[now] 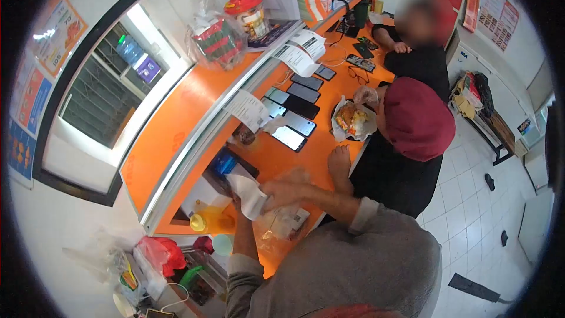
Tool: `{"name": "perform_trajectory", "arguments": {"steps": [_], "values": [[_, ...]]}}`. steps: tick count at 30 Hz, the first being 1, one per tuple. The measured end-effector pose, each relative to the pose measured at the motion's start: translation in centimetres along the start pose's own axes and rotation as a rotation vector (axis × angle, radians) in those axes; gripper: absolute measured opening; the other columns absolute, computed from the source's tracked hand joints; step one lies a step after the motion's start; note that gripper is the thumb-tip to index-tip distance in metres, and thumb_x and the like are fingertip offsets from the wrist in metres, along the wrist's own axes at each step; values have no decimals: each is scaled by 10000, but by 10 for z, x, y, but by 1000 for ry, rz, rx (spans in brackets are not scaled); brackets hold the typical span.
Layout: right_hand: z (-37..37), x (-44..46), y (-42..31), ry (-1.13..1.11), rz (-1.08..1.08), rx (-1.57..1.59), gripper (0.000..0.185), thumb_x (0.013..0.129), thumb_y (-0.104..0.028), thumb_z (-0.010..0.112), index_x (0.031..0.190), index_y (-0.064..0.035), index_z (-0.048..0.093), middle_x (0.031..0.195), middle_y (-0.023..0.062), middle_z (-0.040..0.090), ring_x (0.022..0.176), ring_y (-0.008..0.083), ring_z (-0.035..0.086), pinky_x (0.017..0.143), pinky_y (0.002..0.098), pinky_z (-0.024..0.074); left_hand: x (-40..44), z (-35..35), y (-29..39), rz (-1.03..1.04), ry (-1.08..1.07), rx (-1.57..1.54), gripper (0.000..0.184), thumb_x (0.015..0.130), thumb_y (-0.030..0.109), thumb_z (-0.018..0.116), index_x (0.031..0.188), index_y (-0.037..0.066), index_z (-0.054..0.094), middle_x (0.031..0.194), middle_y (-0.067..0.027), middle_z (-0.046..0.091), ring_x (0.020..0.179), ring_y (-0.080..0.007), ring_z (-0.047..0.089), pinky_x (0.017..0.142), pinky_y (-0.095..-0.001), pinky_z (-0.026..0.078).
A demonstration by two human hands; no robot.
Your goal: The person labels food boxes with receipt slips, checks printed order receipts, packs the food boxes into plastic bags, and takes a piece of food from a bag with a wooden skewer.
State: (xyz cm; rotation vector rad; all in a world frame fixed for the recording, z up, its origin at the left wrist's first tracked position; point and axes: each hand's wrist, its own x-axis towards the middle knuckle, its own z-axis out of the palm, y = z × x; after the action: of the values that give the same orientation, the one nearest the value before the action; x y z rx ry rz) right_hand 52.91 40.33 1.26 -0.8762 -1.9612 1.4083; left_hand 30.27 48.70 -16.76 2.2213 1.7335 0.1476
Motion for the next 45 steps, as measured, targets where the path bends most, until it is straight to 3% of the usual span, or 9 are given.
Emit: {"name": "perform_trajectory", "arguments": {"steps": [4,7,11,16,19,22,27,40,45], "values": [[5,-69,-66,44,105,55,360,804,-236,748,1081,-26,658,1009,136,665,989,254,615,875,358,475,5,-3,-4,-10,-83,104,898,843,689,451,1511,136,218,1592,-120,80,1465,-323,63,1101,-661,109],[20,-88,-53,55,-193,-37,322,830,-225,717,1065,-12,654,1064,161,644,1038,287,588,936,383,438,15,-2,-13,-14,-142,183,896,843,690,447,1511,139,217,1591,-124,79,1464,-327,57,1103,-660,107],[14,-104,-64,-143,-140,-55,281,854,-181,683,1080,-17,655,1178,170,595,1124,308,542,976,401,412,24,0,-22,-10,-207,257,894,844,691,442,1512,143,215,1590,-129,78,1463,-333,49,1104,-658,105],[-3,-140,-107,-43,-74,72,304,817,-100,700,1114,-50,660,1207,144,591,1214,301,495,1002,418,409,38,0,-28,7,-265,326,891,845,693,436,1513,148,213,1589,-135,76,1463,-339,40,1106,-656,102],[-12,-149,-107,-115,-398,-26,338,793,-63,705,1127,-57,656,1204,112,605,1241,293,486,1022,441,401,40,-1,-33,12,-294,360,889,846,694,433,1514,151,212,1589,-138,75,1462,-343,34,1108,-654,100],[-17,-163,-125,-11,-269,-7,327,791,-58,701,1116,-71,671,1201,84,619,1265,298,470,1038,460,387,44,-3,-32,23,-317,384,887,847,695,429,1515,154,210,1588,-142,75,1462,-347,28,1109,-653,98],[-29,-182,-128,11,-285,-235,332,785,-89,696,1116,-92,676,1195,133,608,1217,314,501,1026,437,400,45,-8,-31,36,-351,426,884,848,697,423,1516,160,208,1587,-148,73,1461,-353,18,1111,-650,95],[-77,-216,-172,303,-360,-423,323,728,-59,713,1046,-115,721,1085,80,673,1125,332,564,959,467,437,45,-9,-17,120,-399,475,876,851,702,408,1519,173,203,1584,-163,69,1458,-370,-7,1117,-644,87],[-87,-219,-181,481,-381,-602,241,706,-199,723,929,-122,772,1031,68,685,964,268,568,872,405,446,32,-35,4,215,-467,530,873,852,704,402,1520,178,200,1583,-169,68,1457,-376,-17,1119,-642,84]]}}
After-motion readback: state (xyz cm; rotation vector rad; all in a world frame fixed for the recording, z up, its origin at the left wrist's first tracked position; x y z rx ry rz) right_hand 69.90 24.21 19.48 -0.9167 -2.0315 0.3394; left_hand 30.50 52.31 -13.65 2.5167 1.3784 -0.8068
